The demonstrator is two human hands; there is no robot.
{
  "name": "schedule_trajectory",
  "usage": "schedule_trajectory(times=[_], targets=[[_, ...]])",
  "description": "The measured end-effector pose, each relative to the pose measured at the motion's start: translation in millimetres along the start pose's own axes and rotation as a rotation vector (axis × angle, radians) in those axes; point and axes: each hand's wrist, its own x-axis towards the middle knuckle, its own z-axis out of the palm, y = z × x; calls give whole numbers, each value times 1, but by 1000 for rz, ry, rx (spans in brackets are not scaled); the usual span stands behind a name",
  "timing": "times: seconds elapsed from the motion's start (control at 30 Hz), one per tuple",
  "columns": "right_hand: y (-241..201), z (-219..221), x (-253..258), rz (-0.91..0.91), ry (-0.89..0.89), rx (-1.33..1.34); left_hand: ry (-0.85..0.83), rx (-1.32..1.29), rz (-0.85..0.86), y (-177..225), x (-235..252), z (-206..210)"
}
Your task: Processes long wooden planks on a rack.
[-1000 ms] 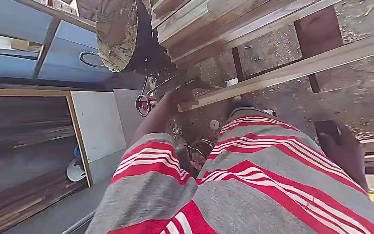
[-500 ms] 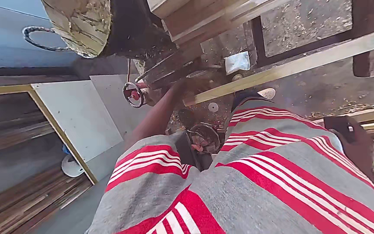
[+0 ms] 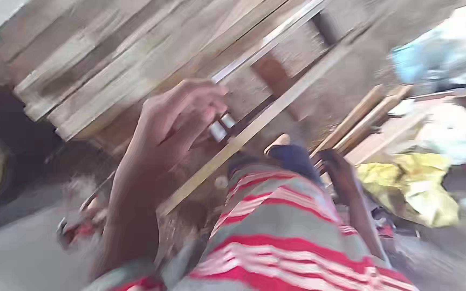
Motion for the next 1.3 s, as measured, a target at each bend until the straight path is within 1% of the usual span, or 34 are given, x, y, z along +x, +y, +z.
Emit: schedule_trajectory(times=[0.03, 0.1, 0.13, 0.17, 0.2, 0.27, 0.3, 0.37, 0.43, 0.5, 0.57, 0.7, 0.77, 0.83, 0.87, 0.93, 1.0, 1.07, 1.17, 1.23, 1.27, 1.3], targets=[[3, -6, 17, 7, -7, -22, 98, -13, 61, -5, 25, 17], [13, -12, 46, 28, -73, -17, 276, 34, 92, -20, 79, 68], [24, -15, 61, 41, -92, 0, 323, 63, 68, -27, 108, 100], [36, -17, 75, 56, -105, 30, 328, 94, 17, -30, 138, 133], [52, -21, 87, 74, -102, 76, 289, 110, -51, -31, 168, 167], [91, -30, 111, 97, -56, 175, 216, 140, -144, -45, 232, 232], [111, -34, 117, 130, -49, 199, 151, 216, -238, -49, 257, 257], [148, -44, 118, 186, -51, 176, 50, 429, -392, -62, 288, 293], [184, -57, 118, 230, -52, 147, 36, 625, -473, -71, 297, 311], [214, -69, 119, 301, -33, 205, 32, 748, -470, -73, 297, 323], [236, -73, 119, 367, -33, 263, 54, 770, -432, -74, 291, 324], [267, -58, 139, 472, -91, 303, 193, 723, -231, -82, 286, 324], [259, -60, 155, 468, -192, 251, 248, 718, -175, -87, 285, 327], [239, -62, 180, 452, -242, 250, 253, 705, -181, -89, 286, 324], [228, -63, 198, 431, -239, 267, 257, 700, -185, -89, 289, 322], [207, -73, 232, 366, -197, 281, 226, 693, -290, -82, 292, 323], [175, -97, 263, 320, -175, 303, 173, 687, -472, -72, 298, 324], [155, -117, 292, 277, -189, 283, 190, 673, -513, -64, 306, 322], [141, -155, 331, 239, -218, 234, 188, 618, -556, -59, 323, 319], [135, -183, 349, 253, -176, 223, 103, 512, -584, -60, 330, 305], [130, -195, 358, 267, -137, 228, 31, 408, -624, -64, 336, 290], [127, -206, 367, 279, -93, 238, -78, 252, -721, -63, 345, 272]])
